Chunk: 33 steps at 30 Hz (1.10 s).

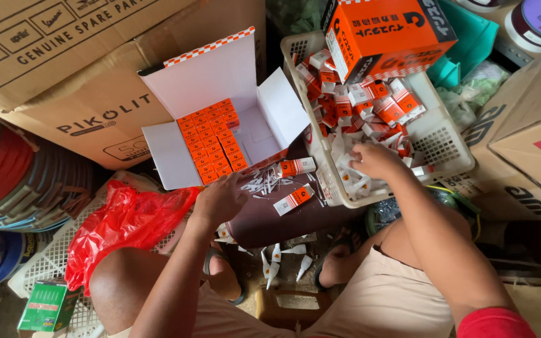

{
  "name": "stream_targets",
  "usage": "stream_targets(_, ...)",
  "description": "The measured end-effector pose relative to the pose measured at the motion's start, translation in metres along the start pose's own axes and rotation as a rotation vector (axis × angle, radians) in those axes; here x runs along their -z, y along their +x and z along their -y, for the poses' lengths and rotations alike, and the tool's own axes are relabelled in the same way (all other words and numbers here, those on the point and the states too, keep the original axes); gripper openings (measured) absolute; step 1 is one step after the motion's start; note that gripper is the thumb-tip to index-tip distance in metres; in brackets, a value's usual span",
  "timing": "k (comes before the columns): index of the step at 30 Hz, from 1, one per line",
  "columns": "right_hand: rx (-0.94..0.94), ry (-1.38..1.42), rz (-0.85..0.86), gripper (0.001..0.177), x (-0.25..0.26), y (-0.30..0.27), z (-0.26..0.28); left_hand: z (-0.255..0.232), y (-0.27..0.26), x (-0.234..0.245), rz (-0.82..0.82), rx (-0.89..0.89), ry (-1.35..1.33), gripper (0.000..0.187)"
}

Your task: The person takes small white components from a basket, places them into small orange boxes, and then arranges these orange boxes inside a larger white container.

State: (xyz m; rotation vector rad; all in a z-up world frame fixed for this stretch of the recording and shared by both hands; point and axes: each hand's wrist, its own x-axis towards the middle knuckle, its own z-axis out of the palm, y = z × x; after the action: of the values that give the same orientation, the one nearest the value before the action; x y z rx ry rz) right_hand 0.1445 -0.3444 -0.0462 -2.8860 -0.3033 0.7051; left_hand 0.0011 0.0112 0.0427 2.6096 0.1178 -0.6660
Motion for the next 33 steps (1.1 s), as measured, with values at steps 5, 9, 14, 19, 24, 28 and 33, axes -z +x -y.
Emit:
stream_targets(5, -0.056, -0.055, 0.036, 0.038, 0.005, -0.015, 0.034, 0.014, 0.018, -0.031, 0.026, -0.030, 0.013, 0.053)
stream_targets(9, -0.121, -0.092, 0.089, 0.041, 0.006, -0.014, 0.048, 0.017, 0.026, -0.046, -0.013, -0.052, 0.044, 0.049)
stream_targets(14, -0.131, -0.122, 0.072, 0.038, -0.018, 0.015, 0.024, 0.000, 0.048, -0.114, -0.039, -0.130, 0.041, 0.049)
stream_targets(19, -0.161, -0.081, 0.062, 0.034, -0.008, 0.004, 0.032, -0.023, 0.058, -0.132, -0.054, -0.202, 0.147, 0.064)
stream_targets(24, -0.091, 0.050, 0.026, 0.038, 0.050, -0.043, 0.057, -0.023, 0.078, -0.171, -0.218, -0.313, 0.264, 0.073)
stream_targets(28, -0.053, 0.169, -0.062, 0.043, 0.058, -0.051, 0.050, -0.008, 0.093, -0.193, -0.247, -0.309, 0.299, 0.067)
stream_targets(33, 0.061, 0.215, -0.244, 0.039, 0.036, -0.028, 0.028, 0.012, 0.105, -0.201, -0.218, -0.313, 0.221, 0.044)
